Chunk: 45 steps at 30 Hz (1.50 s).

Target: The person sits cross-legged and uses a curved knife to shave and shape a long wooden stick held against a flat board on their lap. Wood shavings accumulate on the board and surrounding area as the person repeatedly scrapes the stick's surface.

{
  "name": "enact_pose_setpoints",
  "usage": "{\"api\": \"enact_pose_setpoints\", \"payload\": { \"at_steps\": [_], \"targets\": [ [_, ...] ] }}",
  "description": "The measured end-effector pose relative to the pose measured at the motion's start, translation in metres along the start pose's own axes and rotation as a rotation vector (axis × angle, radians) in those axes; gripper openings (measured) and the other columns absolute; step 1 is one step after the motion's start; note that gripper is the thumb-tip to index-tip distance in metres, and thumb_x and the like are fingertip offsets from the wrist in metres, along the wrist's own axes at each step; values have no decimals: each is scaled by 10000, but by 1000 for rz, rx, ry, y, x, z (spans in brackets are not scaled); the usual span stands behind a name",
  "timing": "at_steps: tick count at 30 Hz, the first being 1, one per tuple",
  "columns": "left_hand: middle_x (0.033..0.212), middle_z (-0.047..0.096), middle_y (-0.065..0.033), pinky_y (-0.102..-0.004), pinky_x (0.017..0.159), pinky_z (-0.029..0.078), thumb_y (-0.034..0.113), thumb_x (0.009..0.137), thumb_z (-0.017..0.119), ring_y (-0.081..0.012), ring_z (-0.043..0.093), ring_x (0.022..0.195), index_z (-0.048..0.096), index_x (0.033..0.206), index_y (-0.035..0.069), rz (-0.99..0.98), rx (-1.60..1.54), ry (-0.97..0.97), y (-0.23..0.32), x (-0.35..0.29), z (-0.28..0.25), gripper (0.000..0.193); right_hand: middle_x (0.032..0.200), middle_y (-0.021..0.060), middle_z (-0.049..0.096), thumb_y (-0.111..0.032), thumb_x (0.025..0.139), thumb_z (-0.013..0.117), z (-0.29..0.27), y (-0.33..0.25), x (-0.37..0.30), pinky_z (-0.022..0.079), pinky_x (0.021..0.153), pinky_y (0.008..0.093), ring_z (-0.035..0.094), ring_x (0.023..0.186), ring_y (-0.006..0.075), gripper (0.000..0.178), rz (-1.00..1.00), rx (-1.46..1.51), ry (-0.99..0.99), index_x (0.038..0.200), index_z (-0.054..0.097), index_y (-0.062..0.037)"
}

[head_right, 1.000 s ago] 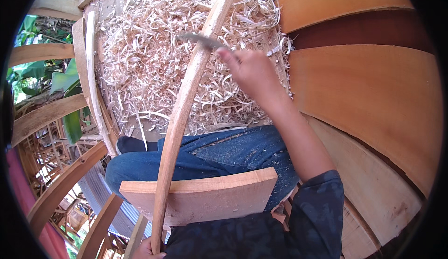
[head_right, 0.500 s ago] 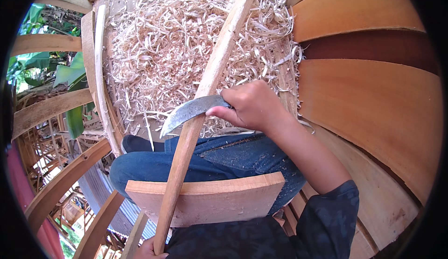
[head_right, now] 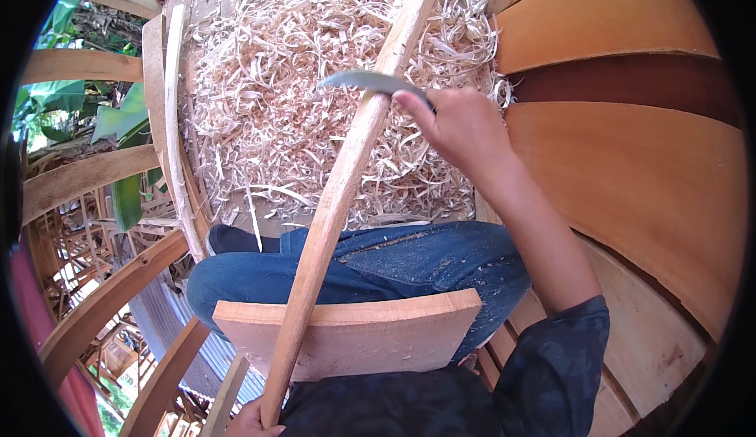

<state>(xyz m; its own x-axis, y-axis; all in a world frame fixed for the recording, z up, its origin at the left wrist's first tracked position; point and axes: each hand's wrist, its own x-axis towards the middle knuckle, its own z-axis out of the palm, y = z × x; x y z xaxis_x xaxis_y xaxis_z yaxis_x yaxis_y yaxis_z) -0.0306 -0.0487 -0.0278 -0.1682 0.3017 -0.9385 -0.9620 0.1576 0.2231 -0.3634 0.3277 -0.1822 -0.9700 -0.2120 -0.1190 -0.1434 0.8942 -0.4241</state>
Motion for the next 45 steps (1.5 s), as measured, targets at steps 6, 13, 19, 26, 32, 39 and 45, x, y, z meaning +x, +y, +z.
{"api": "enact_pose_setpoints", "payload": {
  "at_steps": [6, 13, 19, 26, 32, 39, 45],
  "targets": [
    [1271, 489, -115, -312, 1025, 315, 221, 762, 741, -182, 446, 1181, 349, 1348, -66, 48, -53, -79, 13, 1, 0, 761, 516, 152, 554, -557, 915, 431, -8, 17, 9, 482, 506, 403, 584, 478, 281, 639, 1, -5, 18, 592, 604, -33],
    [1246, 503, -102, -315, 1028, 311, 223, 769, 739, -173, 448, 1166, 364, 1338, -62, -12, -38, -73, 15, 4, -2, 738, 538, 159, 557, -565, 918, 418, 2, 30, 29, 482, 546, 409, 618, 554, 281, 657, 281, 123, -45, 614, 598, -11],
    [1260, 495, -105, -315, 1031, 308, 222, 774, 738, -170, 438, 1181, 355, 1351, -60, 44, 11, -60, 9, 2, -2, 747, 570, 134, 590, -542, 925, 419, 9, 22, 10, 486, 544, 396, 620, 556, 282, 600, -193, -18, -25, 658, 628, -47],
    [1279, 481, -111, -310, 1036, 298, 217, 778, 733, -172, 425, 1196, 335, 1362, -65, 19, -52, -52, 22, 2, 1, 761, 560, 145, 582, -557, 917, 422, 10, 29, -3, 490, 567, 407, 626, 585, 302, 606, -306, 35, -11, 688, 636, -39],
    [1096, 535, -56, -276, 864, 405, 210, 782, 730, -130, 498, 987, 373, 1338, -23, 5, -2, -71, 20, -1, -8, 701, 562, 144, 581, -531, 915, 455, 15, 34, 14, 478, 536, 413, 611, 553, 313, 561, -86, 35, 75, 676, 628, -53],
    [853, 495, 29, -222, 639, 412, 203, 795, 721, -69, 468, 739, 433, 1272, 36, 38, 68, -29, -1, 1, -11, 582, 588, 135, 591, -500, 920, 465, 13, 42, 21, 468, 521, 423, 607, 551, 318, 511, -19, 0, 110, 692, 621, -70],
    [820, 507, 19, -242, 604, 421, 206, 800, 711, -75, 481, 710, 450, 1241, 23, 83, 104, -54, -4, 1, -17, 545, 565, 119, 571, -489, 916, 480, 14, 43, 26, 460, 486, 386, 589, 511, 295, 470, 83, 12, 171, 717, 621, -88]
  ]
}}
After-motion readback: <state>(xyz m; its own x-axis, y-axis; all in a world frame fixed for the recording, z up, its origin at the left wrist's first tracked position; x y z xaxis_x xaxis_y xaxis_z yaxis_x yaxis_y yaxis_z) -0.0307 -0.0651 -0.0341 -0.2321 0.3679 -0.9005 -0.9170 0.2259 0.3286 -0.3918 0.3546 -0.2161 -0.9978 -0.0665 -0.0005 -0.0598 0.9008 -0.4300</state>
